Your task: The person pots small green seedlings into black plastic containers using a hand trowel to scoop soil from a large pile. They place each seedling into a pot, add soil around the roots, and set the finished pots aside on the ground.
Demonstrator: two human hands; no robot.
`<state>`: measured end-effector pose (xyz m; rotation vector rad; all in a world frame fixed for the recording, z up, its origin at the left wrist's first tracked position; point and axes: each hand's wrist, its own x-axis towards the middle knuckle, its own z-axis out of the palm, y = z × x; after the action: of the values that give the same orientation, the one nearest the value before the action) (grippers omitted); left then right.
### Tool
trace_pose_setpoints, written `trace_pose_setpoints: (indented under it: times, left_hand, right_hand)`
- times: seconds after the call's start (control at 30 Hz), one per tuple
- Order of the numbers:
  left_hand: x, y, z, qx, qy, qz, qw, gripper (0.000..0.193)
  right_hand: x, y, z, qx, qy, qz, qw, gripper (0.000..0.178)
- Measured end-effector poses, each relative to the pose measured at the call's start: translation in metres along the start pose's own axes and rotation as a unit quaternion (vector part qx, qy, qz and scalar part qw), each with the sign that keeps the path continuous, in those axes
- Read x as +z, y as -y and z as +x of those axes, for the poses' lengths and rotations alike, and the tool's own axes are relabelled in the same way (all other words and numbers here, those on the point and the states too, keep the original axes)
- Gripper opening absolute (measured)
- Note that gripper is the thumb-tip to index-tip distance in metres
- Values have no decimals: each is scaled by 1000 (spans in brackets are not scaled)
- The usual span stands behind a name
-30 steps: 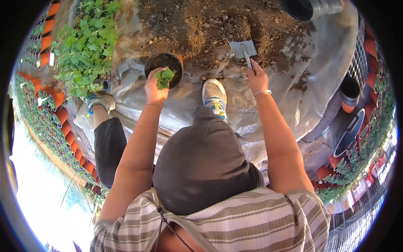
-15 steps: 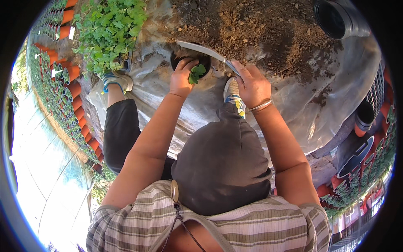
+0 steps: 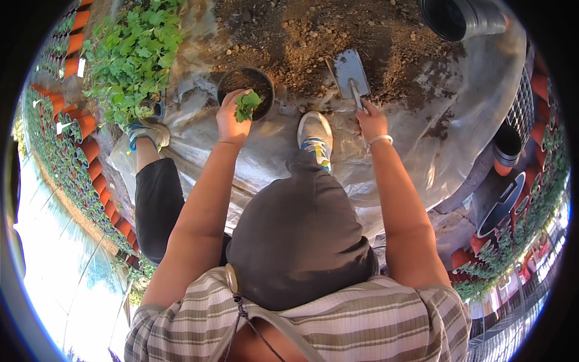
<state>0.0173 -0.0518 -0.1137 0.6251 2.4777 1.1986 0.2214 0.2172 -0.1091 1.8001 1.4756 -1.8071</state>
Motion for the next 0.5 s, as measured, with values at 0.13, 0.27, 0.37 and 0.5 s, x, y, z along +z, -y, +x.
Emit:
trace_pose_setpoints:
  times: [0.13, 0.27, 0.37, 0.5]
  left_hand:
    - [3, -10, 2, 19, 15, 48, 999, 36]
    - [-10, -25, -1, 26, 17, 101, 994, 37]
    - [-9, -24, 1, 32, 10, 106, 994, 38]
    - [-10, -28, 1, 45, 19, 99, 994, 40]
  right_hand:
    - [-8, -21, 14, -50, 11, 31, 998, 41]
    - [-4, -5, 7, 18, 52, 11, 998, 39]
    - [13, 7, 2, 43, 81, 9, 996, 39]
    - [40, 42, 22, -10, 47, 49, 998, 39]
